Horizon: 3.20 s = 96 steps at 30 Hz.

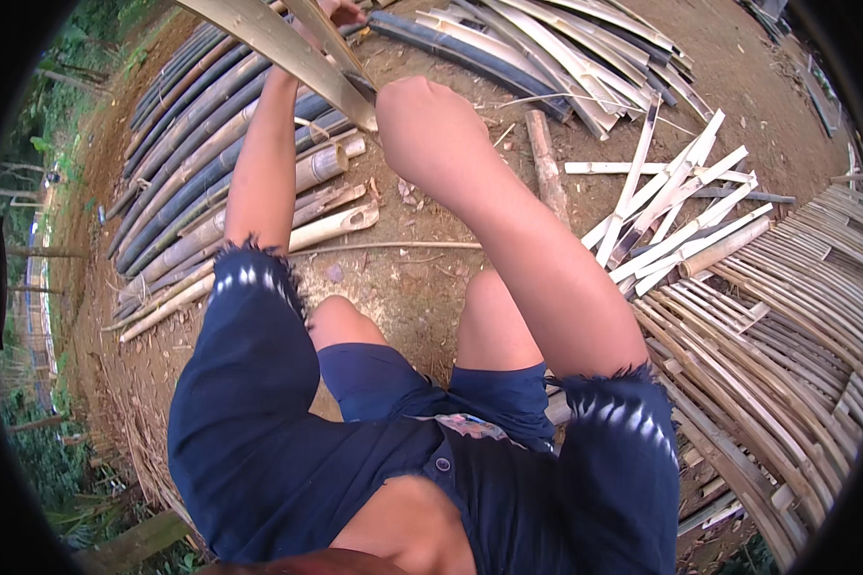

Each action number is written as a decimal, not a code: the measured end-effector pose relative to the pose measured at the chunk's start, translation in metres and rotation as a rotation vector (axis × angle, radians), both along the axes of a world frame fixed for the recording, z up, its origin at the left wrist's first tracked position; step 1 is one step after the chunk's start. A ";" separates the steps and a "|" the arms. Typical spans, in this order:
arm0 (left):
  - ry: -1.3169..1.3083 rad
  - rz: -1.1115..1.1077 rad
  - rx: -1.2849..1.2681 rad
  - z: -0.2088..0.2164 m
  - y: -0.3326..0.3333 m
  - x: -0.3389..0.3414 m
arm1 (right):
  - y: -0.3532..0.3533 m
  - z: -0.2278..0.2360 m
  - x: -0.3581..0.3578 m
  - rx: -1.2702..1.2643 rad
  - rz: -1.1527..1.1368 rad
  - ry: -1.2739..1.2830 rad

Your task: The person splits bamboo poles into strips by striking a large knife with a wooden log. They position the blade at the end of a bamboo section and drive it through the fibers by hitting the back of the knife repeatedly with the log.

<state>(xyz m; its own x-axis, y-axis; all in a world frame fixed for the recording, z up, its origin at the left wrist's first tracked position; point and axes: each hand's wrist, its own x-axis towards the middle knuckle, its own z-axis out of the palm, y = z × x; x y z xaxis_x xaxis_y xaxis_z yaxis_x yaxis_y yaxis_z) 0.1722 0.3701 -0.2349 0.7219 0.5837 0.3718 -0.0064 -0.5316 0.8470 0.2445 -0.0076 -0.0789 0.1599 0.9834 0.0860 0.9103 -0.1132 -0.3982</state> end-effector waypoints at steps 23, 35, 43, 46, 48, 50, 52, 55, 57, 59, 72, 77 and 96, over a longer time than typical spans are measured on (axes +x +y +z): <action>-0.276 0.501 -0.370 0.131 -0.421 -0.164 | 0.017 -0.025 -0.154 0.516 -0.189 1.115; 0.141 0.093 -0.491 0.079 -0.344 -0.154 | -0.120 -0.188 0.006 0.366 -0.119 0.942; 0.563 0.229 0.252 0.097 -0.316 -0.137 | -0.290 -0.432 0.122 -0.414 -0.789 0.303; 0.635 0.318 0.095 0.098 -0.305 -0.133 | -0.283 -0.445 0.136 -0.446 -0.774 0.211; 0.639 0.300 0.125 0.111 -0.306 -0.122 | -0.273 -0.484 0.153 -0.456 -0.700 0.107; 0.686 0.312 0.133 0.107 -0.297 -0.142 | -0.248 -0.508 0.146 -0.538 -0.631 0.180; 0.729 0.299 0.405 0.099 -0.285 -0.143 | -0.233 -0.506 0.146 -0.566 -0.629 0.140; 0.648 0.270 0.384 0.085 -0.283 -0.139 | -0.205 -0.514 0.135 -0.468 -0.670 -0.020; 0.606 0.290 0.320 0.081 -0.296 -0.143 | -0.181 -0.512 0.124 -0.521 -0.760 0.023; 0.651 0.313 0.314 0.081 -0.307 -0.137 | -0.174 -0.530 0.137 -0.464 -0.746 0.097; 0.522 0.351 0.261 0.058 -0.310 -0.116 | -0.232 -0.404 0.110 -0.136 -0.857 0.804; 0.581 0.279 0.225 0.071 -0.313 -0.100 | -0.250 -0.296 0.117 0.147 -0.790 0.786; 0.737 0.386 0.380 0.067 -0.378 -0.060 | -0.224 -0.034 0.099 -0.112 -0.420 0.082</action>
<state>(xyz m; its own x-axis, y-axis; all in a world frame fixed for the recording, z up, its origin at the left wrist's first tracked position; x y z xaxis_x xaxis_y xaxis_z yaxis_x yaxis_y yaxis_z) 0.1118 -0.0083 -0.1682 0.6329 0.7663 0.1104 0.7027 -0.6284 0.3337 0.3440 -0.2312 -0.1130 0.5493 0.8342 -0.0475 0.7420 -0.5132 -0.4313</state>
